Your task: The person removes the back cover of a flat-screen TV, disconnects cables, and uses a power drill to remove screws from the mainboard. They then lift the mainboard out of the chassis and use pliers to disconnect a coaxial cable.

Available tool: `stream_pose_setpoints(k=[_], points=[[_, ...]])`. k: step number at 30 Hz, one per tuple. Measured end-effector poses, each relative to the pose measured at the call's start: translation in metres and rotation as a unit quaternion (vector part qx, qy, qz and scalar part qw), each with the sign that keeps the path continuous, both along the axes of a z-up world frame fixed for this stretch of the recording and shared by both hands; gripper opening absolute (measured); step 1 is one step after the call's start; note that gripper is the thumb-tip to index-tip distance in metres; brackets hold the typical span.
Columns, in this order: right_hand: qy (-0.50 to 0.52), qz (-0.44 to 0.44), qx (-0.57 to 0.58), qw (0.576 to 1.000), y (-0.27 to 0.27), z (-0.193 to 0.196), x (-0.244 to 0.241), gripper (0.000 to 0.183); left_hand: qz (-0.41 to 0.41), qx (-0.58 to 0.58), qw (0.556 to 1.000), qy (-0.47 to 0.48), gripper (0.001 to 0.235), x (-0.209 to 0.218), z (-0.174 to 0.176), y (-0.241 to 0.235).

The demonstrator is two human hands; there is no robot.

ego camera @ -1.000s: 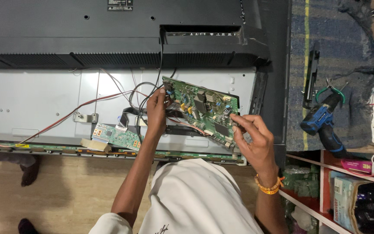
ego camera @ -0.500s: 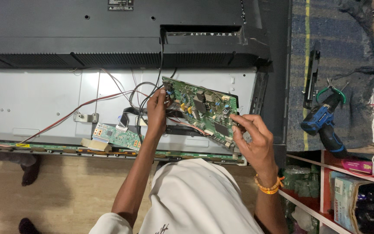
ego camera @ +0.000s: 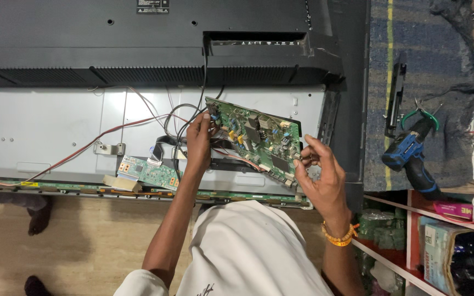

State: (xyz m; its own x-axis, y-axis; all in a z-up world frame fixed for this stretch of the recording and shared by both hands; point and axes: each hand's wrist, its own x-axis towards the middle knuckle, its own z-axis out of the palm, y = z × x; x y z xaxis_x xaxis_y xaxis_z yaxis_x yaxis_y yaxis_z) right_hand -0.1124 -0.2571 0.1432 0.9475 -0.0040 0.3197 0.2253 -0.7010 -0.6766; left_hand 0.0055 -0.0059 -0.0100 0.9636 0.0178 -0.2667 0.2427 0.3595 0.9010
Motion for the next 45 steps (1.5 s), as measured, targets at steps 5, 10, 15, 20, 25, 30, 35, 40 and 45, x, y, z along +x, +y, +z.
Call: stream_pose_setpoints(k=[5, 10, 15, 20, 25, 30, 35, 40, 45], points=[[0.022, -0.016, -0.014, 1.000, 0.003, 0.006, 0.004, 0.058, 0.005, 0.001, 1.000, 0.002, 0.037, 0.001, -0.004, 0.000], [0.040, -0.049, 0.014, 0.998, 0.005, 0.010, 0.004, 0.041, -0.001, 0.012, 1.000, 0.014, 0.038, 0.003, -0.002, 0.000], [0.023, -0.065, 0.037, 0.997, 0.005, 0.006, 0.003, 0.035, -0.015, 0.022, 1.000, -0.002, 0.040, 0.005, 0.001, -0.001], [0.061, -0.069, 0.104, 0.990, 0.006, 0.003, 0.006, 0.036, -0.016, 0.031, 0.999, 0.012, 0.041, 0.006, -0.007, -0.001], [0.018, -0.062, 0.049, 0.997, 0.006, 0.013, 0.016, 0.031, 0.013, -0.009, 1.000, 0.011, 0.048, 0.008, -0.015, -0.003], [-0.105, 0.032, -0.057, 0.992, 0.018, 0.023, 0.023, 0.035, 0.076, -0.153, 0.984, 0.059, 0.070, 0.015, -0.006, 0.009], [-0.179, 0.174, -0.131, 0.959, 0.043, 0.009, 0.017, 0.042, 0.051, -0.329, 0.943, 0.024, 0.086, 0.021, 0.000, 0.042], [-0.152, 0.212, -0.155, 0.953, 0.057, -0.028, 0.004, 0.047, 0.045, -0.405, 0.912, 0.031, 0.087, 0.028, -0.017, 0.058], [-0.104, 0.217, -0.151, 0.959, 0.054, -0.062, -0.012, 0.048, 0.036, -0.375, 0.925, 0.044, 0.070, 0.030, -0.031, 0.053]])
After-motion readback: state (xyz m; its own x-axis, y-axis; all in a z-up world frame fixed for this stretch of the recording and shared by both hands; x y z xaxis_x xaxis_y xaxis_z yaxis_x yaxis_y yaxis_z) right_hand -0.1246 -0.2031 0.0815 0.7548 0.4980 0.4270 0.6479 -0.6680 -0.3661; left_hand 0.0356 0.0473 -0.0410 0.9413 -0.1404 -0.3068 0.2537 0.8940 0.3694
